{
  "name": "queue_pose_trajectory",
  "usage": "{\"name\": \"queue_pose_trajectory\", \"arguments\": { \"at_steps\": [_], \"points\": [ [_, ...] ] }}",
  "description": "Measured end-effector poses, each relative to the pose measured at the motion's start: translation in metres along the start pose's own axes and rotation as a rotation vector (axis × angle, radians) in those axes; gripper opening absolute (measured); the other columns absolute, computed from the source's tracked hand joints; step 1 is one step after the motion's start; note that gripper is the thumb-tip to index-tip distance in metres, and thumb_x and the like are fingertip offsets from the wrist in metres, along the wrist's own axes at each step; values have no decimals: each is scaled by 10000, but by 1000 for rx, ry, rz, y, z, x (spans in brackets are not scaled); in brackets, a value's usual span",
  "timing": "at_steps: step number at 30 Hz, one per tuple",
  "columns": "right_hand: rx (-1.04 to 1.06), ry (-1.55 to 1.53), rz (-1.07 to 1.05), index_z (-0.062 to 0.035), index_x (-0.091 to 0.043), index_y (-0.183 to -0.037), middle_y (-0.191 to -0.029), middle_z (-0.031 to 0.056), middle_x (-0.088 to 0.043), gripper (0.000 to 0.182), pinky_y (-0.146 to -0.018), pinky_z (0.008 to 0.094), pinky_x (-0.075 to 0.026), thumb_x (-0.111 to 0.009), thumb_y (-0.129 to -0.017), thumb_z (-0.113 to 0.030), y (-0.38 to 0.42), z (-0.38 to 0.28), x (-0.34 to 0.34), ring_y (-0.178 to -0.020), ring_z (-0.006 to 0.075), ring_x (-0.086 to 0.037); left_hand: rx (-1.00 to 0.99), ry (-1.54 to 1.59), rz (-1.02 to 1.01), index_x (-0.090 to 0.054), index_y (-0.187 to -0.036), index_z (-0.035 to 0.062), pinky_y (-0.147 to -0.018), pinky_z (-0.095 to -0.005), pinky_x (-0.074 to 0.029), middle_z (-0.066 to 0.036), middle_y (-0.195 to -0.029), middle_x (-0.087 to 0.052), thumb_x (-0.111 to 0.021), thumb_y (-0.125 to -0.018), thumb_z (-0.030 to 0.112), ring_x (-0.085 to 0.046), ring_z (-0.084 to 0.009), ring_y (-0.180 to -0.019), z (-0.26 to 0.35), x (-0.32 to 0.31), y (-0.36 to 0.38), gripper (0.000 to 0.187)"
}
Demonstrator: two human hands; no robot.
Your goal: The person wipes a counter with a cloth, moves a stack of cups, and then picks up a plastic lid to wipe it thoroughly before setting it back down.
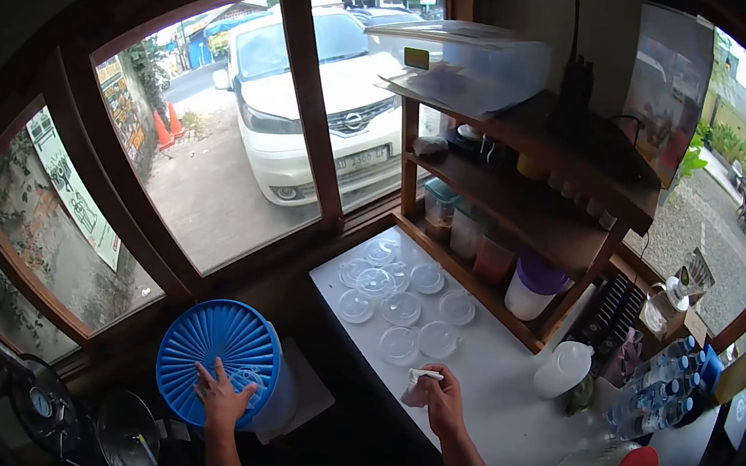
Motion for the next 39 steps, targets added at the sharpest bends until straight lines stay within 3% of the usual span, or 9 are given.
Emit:
{"name": "queue_pose_trajectory", "arguments": {
  "at_steps": [2,8,12,20,24,28,29,33,39],
  "points": [
    [-51,34,-66,-34,-600,-1100,-948,55,-655,168,-749,297,-550,-589,-954,-115,-7,27,-35,-822,123,-644,45,125,-292,-361,-1506,66,-1170,-537,-283,-272,-1536,-344,-737,-836,536,-358,-447,-1400,-19,-22,4,900],
    [-135,154,-244,-39,-617,-1094,-985,67,-659,168,-794,297,-551,-598,-956,-132,13,77,-135,-878,135,-657,-213,339,-209,-485,-1390,52,-1086,-495,-412,-275,-1401,-465,-817,-779,466,-492,-409,-1284,-17,-23,1,809],
    [-126,107,-222,-46,-603,-1077,-951,60,-656,189,-753,299,-559,-621,-934,-168,22,102,-180,-828,138,-656,-247,614,-30,-501,-1337,22,-996,-442,-493,-229,-1275,-488,-902,-709,232,-554,-378,-1186,-16,4,1,774],
    [114,107,-106,-4,-608,-1136,-1106,168,-688,187,-914,375,-557,-542,-985,-92,34,112,-235,-1009,239,-682,-152,1416,-138,-562,-1175,30,-793,-278,-514,-44,-879,-607,-744,-879,163,-638,-143,-828,-50,17,13,372],
    [271,110,33,13,-614,-1201,-1177,199,-681,247,-995,375,-516,-473,-1005,-38,63,95,-256,-1094,269,-666,-112,1691,-131,-475,-1172,47,-814,-251,-477,-32,-922,-588,-689,-935,146,-589,-100,-843,-49,3,24,334],
    [303,257,-126,20,-588,-1287,-1364,196,-595,307,-1106,367,-416,-456,-1013,-21,91,101,-277,-1265,280,-573,-237,1702,-237,-418,-1189,41,-886,-288,-468,-95,-1074,-536,-632,-985,223,-572,-146,-1003,-19,1,36,348],
    [274,360,-179,17,-531,-1371,-1487,217,-477,375,-1142,381,-367,-466,-1002,7,96,109,-275,-1384,321,-466,-267,1627,-267,-406,-1207,43,-910,-290,-460,-116,-1131,-521,-617,-997,236,-560,-155,-1049,-11,1,40,355],
    [523,846,-198,-14,-429,-1473,-1578,262,-312,533,-1176,406,-304,-519,-953,61,106,84,-264,-1492,391,-262,-231,1825,-462,-362,-1249,45,-917,-282,-458,-116,-1138,-517,-575,-1018,240,-559,-159,-1053,35,-5,60,370],
    [637,895,-54,-22,-406,-1489,-1570,275,-314,580,-1178,413,-313,-538,-932,67,108,50,-190,-1477,406,-280,-391,1843,-640,-305,-1271,44,-905,-273,-441,-107,-1153,-491,-491,-1054,233,-520,-132,-1052,123,9,108,343]
  ]
}}
Point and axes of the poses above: each hand's wrist, its own y-axis away from the middle knuckle, its own x-axis out of the back of the hand, z = x × y, the point moved 10 cm from there along -y, towards the middle knuckle
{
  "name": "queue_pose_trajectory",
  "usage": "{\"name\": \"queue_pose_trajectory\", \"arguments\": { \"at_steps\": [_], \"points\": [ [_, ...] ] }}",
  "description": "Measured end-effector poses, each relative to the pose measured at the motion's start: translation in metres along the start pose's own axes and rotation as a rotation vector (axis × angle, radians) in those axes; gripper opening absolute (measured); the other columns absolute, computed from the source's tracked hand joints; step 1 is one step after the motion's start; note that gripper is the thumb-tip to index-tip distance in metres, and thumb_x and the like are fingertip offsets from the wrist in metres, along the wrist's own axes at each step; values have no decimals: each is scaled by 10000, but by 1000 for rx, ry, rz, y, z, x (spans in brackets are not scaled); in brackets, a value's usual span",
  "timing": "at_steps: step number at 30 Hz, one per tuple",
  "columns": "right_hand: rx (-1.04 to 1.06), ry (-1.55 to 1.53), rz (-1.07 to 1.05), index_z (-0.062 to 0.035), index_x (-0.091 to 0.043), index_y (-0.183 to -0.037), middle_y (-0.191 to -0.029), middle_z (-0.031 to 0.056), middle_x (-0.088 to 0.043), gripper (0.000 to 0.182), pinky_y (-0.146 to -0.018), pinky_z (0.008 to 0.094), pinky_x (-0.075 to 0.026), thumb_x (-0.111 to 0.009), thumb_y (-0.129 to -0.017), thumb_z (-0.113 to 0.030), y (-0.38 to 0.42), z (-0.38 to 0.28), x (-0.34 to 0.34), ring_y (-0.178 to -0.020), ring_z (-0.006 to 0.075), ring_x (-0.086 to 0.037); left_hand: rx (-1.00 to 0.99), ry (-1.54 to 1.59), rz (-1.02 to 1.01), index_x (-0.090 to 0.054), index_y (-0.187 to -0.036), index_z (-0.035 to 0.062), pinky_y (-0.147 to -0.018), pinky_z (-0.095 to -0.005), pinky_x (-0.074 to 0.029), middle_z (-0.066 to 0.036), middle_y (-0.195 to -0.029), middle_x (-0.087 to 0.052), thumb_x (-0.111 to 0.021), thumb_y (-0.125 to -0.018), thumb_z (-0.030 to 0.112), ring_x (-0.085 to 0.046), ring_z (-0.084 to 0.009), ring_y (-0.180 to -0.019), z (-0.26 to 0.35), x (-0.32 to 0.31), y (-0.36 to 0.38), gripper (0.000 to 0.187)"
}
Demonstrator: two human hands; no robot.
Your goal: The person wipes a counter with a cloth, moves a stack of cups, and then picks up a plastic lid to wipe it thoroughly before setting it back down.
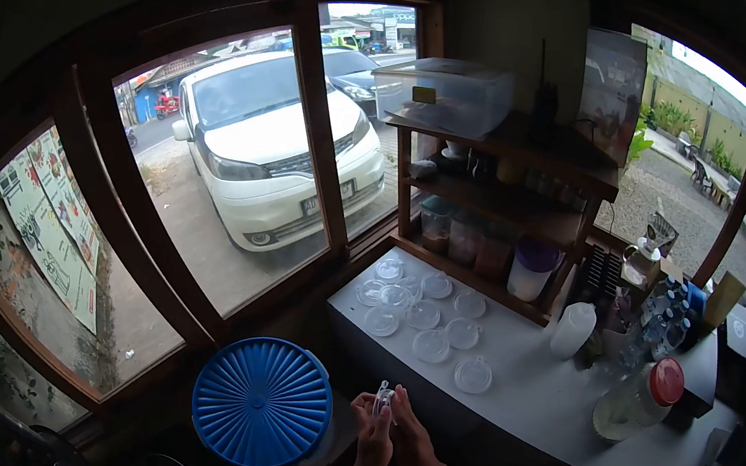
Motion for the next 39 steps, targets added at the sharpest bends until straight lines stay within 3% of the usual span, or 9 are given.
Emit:
{"name": "queue_pose_trajectory", "arguments": {
  "at_steps": [11,15,19,20,23,28,30,34,39],
  "points": [
    [-26,186,389,8,-391,-1490,-1576,289,-289,603,-1203,489,-242,-577,-917,0,26,47,192,-1479,442,-268,152,124,-344,-290,-1289,43,-970,-267,-408,-94,-1177,-504,-425,-1076,208,-502,-128,-1087,-74,-201,-3,302],
    [7,99,323,-29,-431,-1474,-1583,304,-259,587,-1188,486,-275,-608,-915,-6,55,77,210,-1463,471,-286,258,152,-317,-304,-1289,69,-962,-301,-442,-118,-1199,-512,-424,-1069,187,-528,-170,-1101,-102,-231,-12,277],
    [-103,331,560,-141,-621,-1337,-1403,255,-434,461,-1067,431,-433,-673,-901,0,71,53,257,-1342,412,-433,380,334,-448,-292,-1315,124,-1026,-376,-466,-174,-1264,-543,-437,-1066,198,-586,-242,-1139,-110,-263,-9,298],
    [-138,314,651,-162,-677,-1277,-1262,165,-443,436,-1023,417,-457,-648,-898,50,79,59,267,-1211,306,-478,415,343,-508,-286,-1316,125,-1028,-379,-465,-175,-1261,-542,-440,-1066,196,-583,-244,-1149,-115,-270,-3,302],
    [-270,356,871,-113,-692,-1228,-1094,124,-493,365,-849,337,-458,-658,-895,34,100,64,292,-1013,281,-509,511,360,-648,-263,-1323,118,-1027,-376,-470,-171,-1245,-537,-489,-1055,192,-578,-246,-1172,-139,-282,19,358],
    [-243,470,860,-66,-686,-1218,-1096,135,-613,356,-842,368,-507,-668,-878,38,94,40,285,-1025,297,-564,493,181,-709,-249,-1352,77,-935,-299,-489,-182,-1248,-523,-421,-1075,212,-606,-224,-1080,-131,-294,15,353],
    [-195,517,798,-65,-677,-1234,-1133,140,-611,388,-865,380,-516,-677,-864,49,84,32,272,-1059,310,-578,77,-151,-811,-273,-1344,67,-853,-266,-490,-153,-1205,-518,-419,-1072,225,-583,-178,-1010,-105,-301,1,348],
    [-147,549,774,-55,-671,-1232,-1209,148,-600,445,-923,398,-522,-706,-808,76,61,23,259,-1140,335,-586,441,140,-722,-290,-1330,81,-851,-269,-481,-123,-1179,-511,-448,-1061,221,-560,-161,-975,-113,-295,-20,342],
    [-68,778,643,-63,-681,-1216,-1259,153,-620,416,-1019,446,-463,-696,-819,59,32,14,243,-1207,350,-583,472,419,-618,-323,-1326,105,-927,-326,-483,-157,-1221,-566,-490,-1047,185,-585,-211,-1098,-112,-285,-53,334]
  ]
}}
Point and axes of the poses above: each hand's wrist, its own y-axis away from the middle knuckle, its own x-axis out of the back of the hand, z = x × y, the point moved 10 cm from there along -y, towards the middle knuckle
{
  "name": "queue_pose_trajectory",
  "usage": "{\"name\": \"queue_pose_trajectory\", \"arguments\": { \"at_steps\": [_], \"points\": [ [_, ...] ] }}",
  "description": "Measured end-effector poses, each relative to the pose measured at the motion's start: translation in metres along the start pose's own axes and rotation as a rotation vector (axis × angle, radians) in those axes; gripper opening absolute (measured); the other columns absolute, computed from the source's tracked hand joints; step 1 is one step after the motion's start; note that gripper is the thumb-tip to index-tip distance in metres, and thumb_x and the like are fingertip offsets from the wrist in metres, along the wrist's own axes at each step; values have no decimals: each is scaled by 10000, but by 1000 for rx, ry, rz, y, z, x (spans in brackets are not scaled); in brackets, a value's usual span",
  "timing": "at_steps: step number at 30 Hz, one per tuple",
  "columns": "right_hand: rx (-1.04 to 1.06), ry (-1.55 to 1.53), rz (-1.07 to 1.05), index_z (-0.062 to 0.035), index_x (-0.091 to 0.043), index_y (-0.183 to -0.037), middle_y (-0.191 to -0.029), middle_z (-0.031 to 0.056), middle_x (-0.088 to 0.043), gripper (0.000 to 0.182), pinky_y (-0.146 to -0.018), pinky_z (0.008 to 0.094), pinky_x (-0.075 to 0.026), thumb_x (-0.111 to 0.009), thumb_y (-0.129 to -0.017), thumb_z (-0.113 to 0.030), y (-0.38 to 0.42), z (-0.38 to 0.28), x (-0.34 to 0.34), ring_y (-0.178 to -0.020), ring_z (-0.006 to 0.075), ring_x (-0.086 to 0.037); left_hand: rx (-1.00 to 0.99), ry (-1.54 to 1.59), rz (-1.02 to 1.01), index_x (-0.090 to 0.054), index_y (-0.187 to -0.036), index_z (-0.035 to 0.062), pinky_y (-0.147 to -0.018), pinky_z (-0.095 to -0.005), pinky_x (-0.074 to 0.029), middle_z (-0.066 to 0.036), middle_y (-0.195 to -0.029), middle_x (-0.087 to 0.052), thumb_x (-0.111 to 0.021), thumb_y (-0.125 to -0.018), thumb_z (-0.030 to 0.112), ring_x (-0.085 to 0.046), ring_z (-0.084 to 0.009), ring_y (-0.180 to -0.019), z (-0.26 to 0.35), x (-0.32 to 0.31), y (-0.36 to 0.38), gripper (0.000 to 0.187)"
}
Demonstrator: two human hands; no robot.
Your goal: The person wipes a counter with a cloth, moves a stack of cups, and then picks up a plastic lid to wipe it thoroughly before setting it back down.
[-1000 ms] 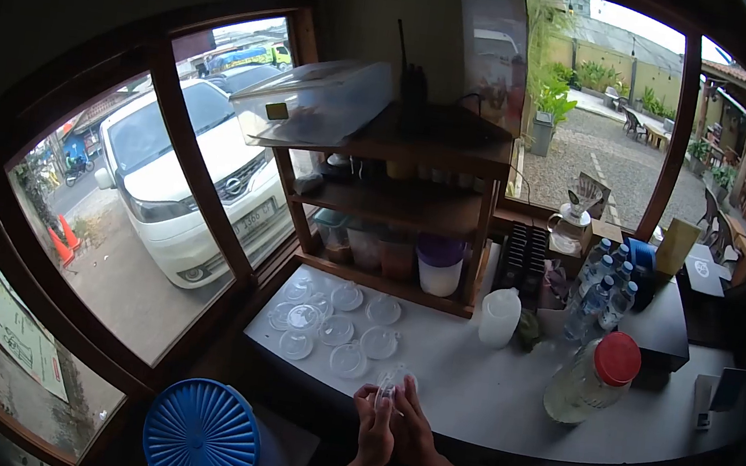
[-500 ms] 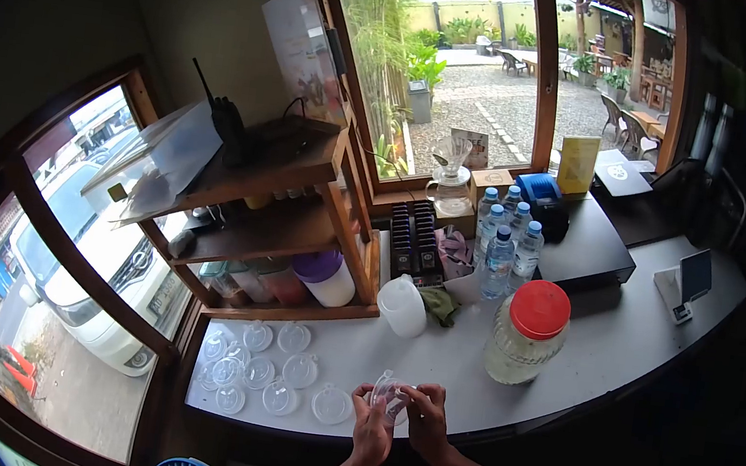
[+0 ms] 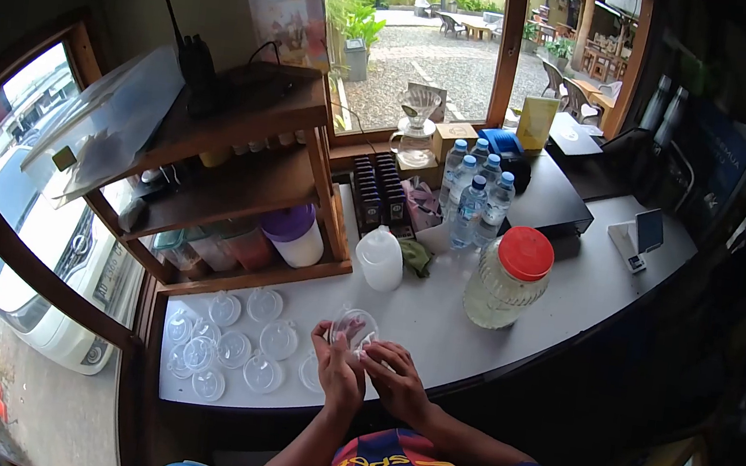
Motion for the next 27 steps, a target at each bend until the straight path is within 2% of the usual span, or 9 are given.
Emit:
{"name": "queue_pose_trajectory", "arguments": {
  "at_steps": [2,6,8,10,13,14,17,24,27],
  "points": [
    [-73,-6,-3,-44,-674,-1223,-1269,140,-642,365,-1037,420,-455,-666,-863,18,-5,9,-4,-1213,326,-594,-3,136,-37,-333,-1330,124,-957,-433,-507,-163,-1211,-589,-480,-1046,162,-603,-283,-1139,11,4,-10,322],
    [-389,-226,56,-8,-658,-1233,-1241,152,-652,291,-954,346,-509,-595,-949,9,-16,42,-2,-1153,273,-635,19,165,-69,-382,-1307,137,-933,-439,-526,-142,-1206,-600,-519,-1043,194,-615,-273,-1114,29,21,-15,303],
    [-651,-602,243,22,-642,-1241,-1260,121,-646,261,-965,321,-499,-535,-1006,-20,-7,66,-2,-1138,198,-629,15,162,-85,-407,-1292,138,-919,-430,-534,-133,-1205,-606,-530,-1043,211,-622,-260,-1096,35,30,-19,287],
    [-526,-470,339,20,-656,-1226,-1235,148,-663,259,-970,300,-492,-548,-993,-17,-22,47,14,-1128,173,-631,-17,175,-93,-413,-1287,132,-905,-416,-539,-122,-1181,-608,-531,-1044,206,-626,-246,-1083,44,31,-19,280],
    [-338,-178,204,7,-668,-1213,-1251,183,-658,270,-1005,346,-485,-559,-966,12,-47,3,2,-1171,256,-639,-82,189,-129,-414,-1288,118,-903,-384,-538,-105,-1140,-606,-528,-1048,197,-628,-224,-1061,51,29,-16,278],
    [-266,-143,84,-13,-685,-1201,-1353,205,-591,299,-1055,401,-457,-597,-921,42,-48,-10,-14,-1292,356,-557,-110,194,-149,-412,-1290,112,-906,-371,-535,-100,-1126,-604,-526,-1049,193,-629,-216,-1053,52,26,-15,278],
    [-96,28,-42,-77,-687,-1246,-1522,218,-394,410,-1117,466,-397,-667,-853,40,-31,-34,-52,-1431,431,-364,-156,180,-43,-385,-1312,98,-934,-333,-518,-87,-1089,-596,-525,-1051,184,-629,-196,-1014,58,35,-15,309],
    [-179,27,138,-74,-710,-1184,-1351,213,-476,367,-993,417,-481,-662,-857,85,-44,-11,-22,-1231,388,-546,-184,116,-114,-348,-1350,91,-877,-387,-565,-75,-1039,-581,-550,-1034,129,-664,-210,-982,70,29,-15,377],
    [-147,43,92,-102,-705,-1211,-1381,212,-447,367,-1050,442,-429,-676,-872,36,-50,-17,-26,-1270,384,-497,-103,77,-92,-339,-1354,82,-914,-387,-568,-61,-1043,-555,-546,-1034,123,-661,-198,-994,53,25,-12,383]
  ]
}}
Point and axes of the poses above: each hand's wrist, its own y-axis away from the middle knuckle, its own x-axis out of the back of the hand, z = x × y, the point moved 10 cm from there along -y, towards the middle knuckle
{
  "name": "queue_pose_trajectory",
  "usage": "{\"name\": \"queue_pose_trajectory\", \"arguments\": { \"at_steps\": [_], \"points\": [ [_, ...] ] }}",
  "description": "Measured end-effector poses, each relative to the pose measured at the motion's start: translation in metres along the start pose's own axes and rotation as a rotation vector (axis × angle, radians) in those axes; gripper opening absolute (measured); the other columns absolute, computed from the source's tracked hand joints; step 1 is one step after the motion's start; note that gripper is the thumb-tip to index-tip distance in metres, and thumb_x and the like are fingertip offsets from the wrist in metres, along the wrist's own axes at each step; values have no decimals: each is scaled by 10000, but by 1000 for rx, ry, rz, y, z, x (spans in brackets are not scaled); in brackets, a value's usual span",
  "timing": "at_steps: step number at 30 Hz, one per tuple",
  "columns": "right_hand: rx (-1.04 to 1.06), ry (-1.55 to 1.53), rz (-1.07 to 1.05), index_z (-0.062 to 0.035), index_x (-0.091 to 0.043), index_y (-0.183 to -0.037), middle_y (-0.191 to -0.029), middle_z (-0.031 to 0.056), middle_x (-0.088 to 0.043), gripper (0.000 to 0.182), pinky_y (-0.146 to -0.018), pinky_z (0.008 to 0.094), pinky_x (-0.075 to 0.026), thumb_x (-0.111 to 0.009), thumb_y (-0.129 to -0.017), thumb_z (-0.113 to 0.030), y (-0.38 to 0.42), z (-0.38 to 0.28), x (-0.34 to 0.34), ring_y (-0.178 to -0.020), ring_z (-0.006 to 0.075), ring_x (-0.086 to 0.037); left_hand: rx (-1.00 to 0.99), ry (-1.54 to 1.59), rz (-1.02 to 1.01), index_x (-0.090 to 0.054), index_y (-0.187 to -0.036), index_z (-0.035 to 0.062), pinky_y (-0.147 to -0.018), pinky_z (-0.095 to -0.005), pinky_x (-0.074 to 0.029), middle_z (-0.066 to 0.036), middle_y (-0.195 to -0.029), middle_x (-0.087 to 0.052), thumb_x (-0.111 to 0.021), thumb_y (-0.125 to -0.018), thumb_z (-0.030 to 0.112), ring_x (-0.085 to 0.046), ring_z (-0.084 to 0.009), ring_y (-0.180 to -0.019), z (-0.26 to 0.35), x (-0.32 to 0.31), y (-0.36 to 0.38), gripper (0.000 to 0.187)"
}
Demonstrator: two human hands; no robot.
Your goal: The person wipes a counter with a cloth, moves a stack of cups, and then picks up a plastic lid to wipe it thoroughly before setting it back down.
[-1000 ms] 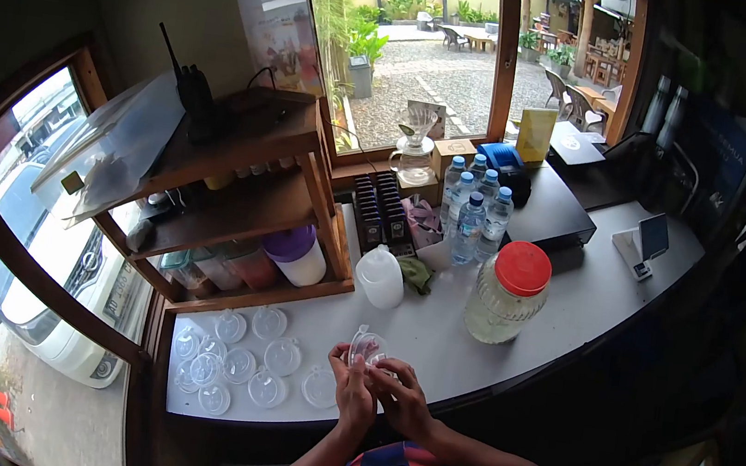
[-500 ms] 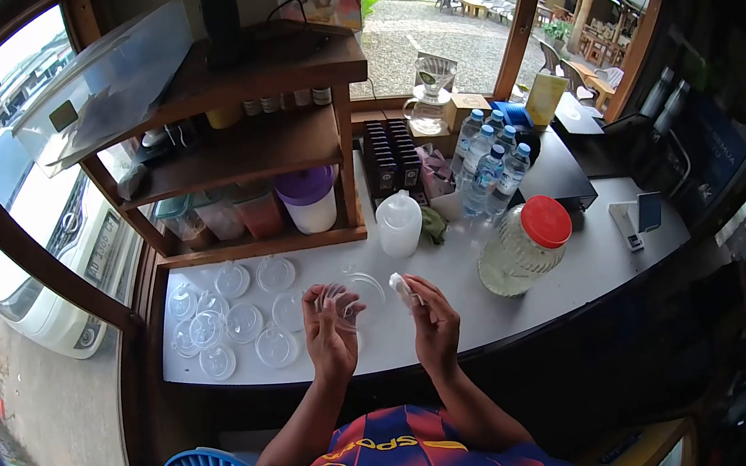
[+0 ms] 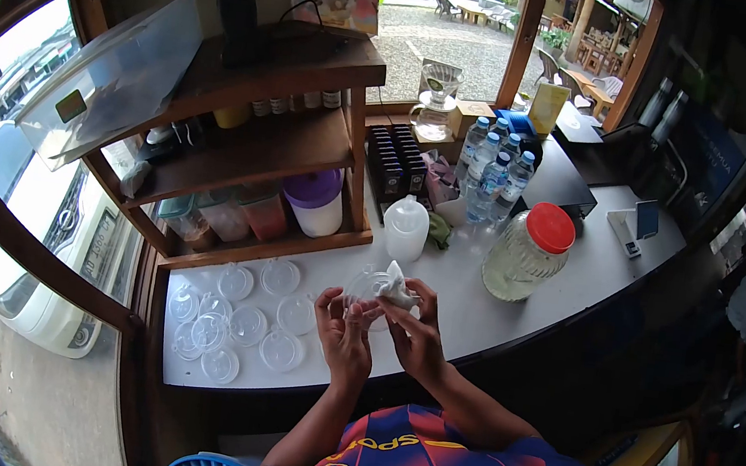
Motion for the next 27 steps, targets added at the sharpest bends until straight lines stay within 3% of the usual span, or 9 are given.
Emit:
{"name": "queue_pose_trajectory", "arguments": {
  "at_steps": [5,6,9,10,13,14,17,21,27],
  "points": [
    [33,17,-11,-105,-714,-1193,-1460,220,-399,343,-1083,444,-403,-671,-879,24,-15,14,11,-1323,399,-461,-43,-103,-24,-323,-1365,79,-886,-404,-589,-68,-1048,-547,-550,-1032,135,-668,-207,-990,2,-12,-6,407],
    [30,-18,16,-92,-711,-1175,-1397,220,-485,312,-1057,435,-431,-658,-892,29,-19,19,14,-1284,393,-512,-39,-114,-15,-324,-1365,80,-881,-409,-592,-69,-1048,-547,-551,-1032,137,-669,-208,-983,1,-14,-6,407],
    [-39,-115,-3,-74,-704,-1160,-1283,218,-581,283,-1023,418,-461,-639,-908,37,-21,40,13,-1208,382,-581,-32,-153,23,-329,-1362,83,-869,-421,-599,-70,-1045,-550,-551,-1032,134,-668,-212,-974,-6,-16,-8,401],
    [-89,-179,12,-64,-691,-1165,-1227,172,-634,217,-981,394,-491,-585,-979,-29,-22,53,15,-1157,319,-626,-34,-163,36,-332,-1360,84,-865,-424,-600,-70,-1043,-551,-551,-1032,133,-668,-214,-972,-10,-17,-10,398],
    [-701,-1044,186,-49,-638,-1237,-1245,128,-632,244,-967,379,-509,-512,-1042,-122,-1,133,-2,-1155,254,-630,-93,-158,69,-341,-1353,82,-850,-423,-603,-71,-1045,-554,-542,-1034,121,-667,-216,-976,-15,-11,-17,379],
    [-754,-1213,187,-36,-555,-1330,-1253,99,-624,325,-967,373,-522,-447,-1076,-209,0,138,-4,-1153,201,-625,-108,-174,97,-352,-1343,82,-835,-415,-604,-69,-1027,-562,-536,-1035,111,-665,-211,-968,-14,-10,-18,361],
    [-855,-1237,143,-25,-497,-1383,-1258,114,-619,371,-989,378,-515,-432,-1081,-231,3,153,2,-1150,200,-626,-88,-196,101,-340,-1321,60,-846,-425,-604,-89,-1042,-557,-528,-1038,117,-674,-231,-963,-22,-6,-25,344],
    [-866,-1226,36,2,-507,-1350,-1283,121,-609,378,-1004,376,-505,-427,-1080,-250,5,168,1,-1186,209,-608,-98,-220,135,-343,-1316,63,-818,-410,-601,-83,-1029,-564,-515,-1044,122,-670,-209,-920,-30,-6,-26,328],
    [-987,-1348,-262,27,-520,-1331,-1260,132,-623,444,-1042,417,-475,-461,-1070,-328,33,166,-22,-1157,223,-624,-32,-501,119,-369,-1301,44,-699,-236,-486,-54,-946,-573,-526,-1053,188,-614,-122,-833,-73,-12,-14,328]
  ]
}}
Point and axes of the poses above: each hand's wrist, its own y-axis away from the middle knuckle, its own x-axis out of the back of the hand, z = x × y, the point moved 10 cm from there along -y, towards the middle knuckle
